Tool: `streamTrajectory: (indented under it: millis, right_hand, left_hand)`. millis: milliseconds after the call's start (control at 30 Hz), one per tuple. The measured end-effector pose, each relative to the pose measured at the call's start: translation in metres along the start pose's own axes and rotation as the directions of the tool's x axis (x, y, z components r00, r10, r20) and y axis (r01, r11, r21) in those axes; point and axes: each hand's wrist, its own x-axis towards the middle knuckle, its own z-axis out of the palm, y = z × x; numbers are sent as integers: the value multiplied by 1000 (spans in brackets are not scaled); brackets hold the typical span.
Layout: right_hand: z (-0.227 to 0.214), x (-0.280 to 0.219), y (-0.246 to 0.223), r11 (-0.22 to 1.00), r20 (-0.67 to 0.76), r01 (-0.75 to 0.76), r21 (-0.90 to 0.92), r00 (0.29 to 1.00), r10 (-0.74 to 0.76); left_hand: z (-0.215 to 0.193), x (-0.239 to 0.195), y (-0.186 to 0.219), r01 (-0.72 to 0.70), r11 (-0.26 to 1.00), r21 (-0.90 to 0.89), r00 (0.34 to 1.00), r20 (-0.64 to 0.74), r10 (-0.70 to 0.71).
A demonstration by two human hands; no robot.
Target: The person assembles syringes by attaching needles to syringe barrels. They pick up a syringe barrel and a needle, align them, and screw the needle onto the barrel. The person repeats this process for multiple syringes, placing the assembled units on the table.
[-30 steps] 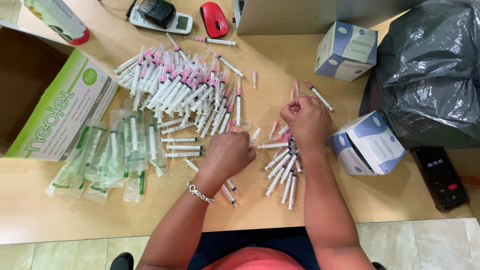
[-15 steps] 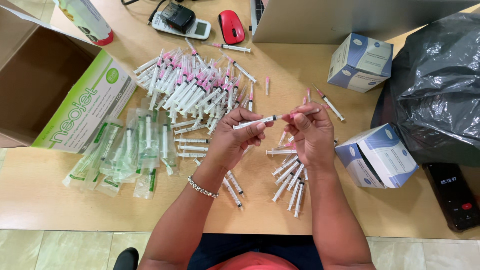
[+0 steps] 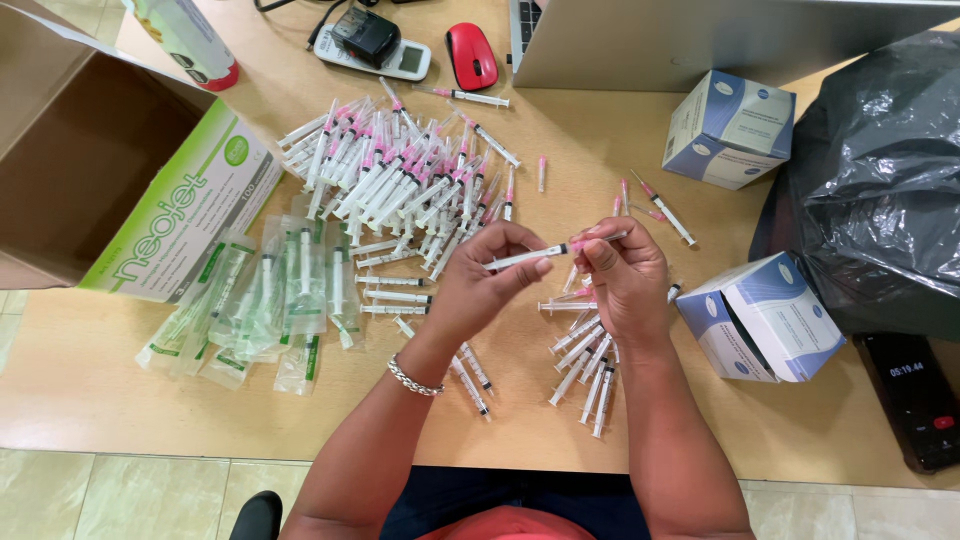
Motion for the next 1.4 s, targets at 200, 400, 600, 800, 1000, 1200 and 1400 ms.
streamTrajectory:
  millis: [200,400,600,800,1000,1200,1400]
  right_hand:
    - [1,-8,-13,982,8,-75,174,997,75]
    - [4,-10,-18,977,5,-163,140,987,164]
    - [-11,-4,-15,951,-11,-302,66,953,304]
    - [2,3,-15,954,-87,-286,-92,957,278]
    - [-7,3,-49,566,74,-63,-822,974,216]
    - [12,-1,-63,91,152,123,-988,836,527]
    - [30,5,-70,149,147,83,-985,854,498]
  left_hand:
    - [19,-23,16,31,983,-179,979,206,7]
    - [20,-21,-8,-349,899,264,918,290,271]
    - [21,-20,1,-644,494,584,765,478,432]
    - [7,-4,-3,-631,336,700,768,501,398]
    - [-45,12,14,-338,-89,937,803,337,491]
    - [-51,12,-13,-105,-280,954,882,220,417]
    - [-55,14,-13,-87,-273,958,862,210,461]
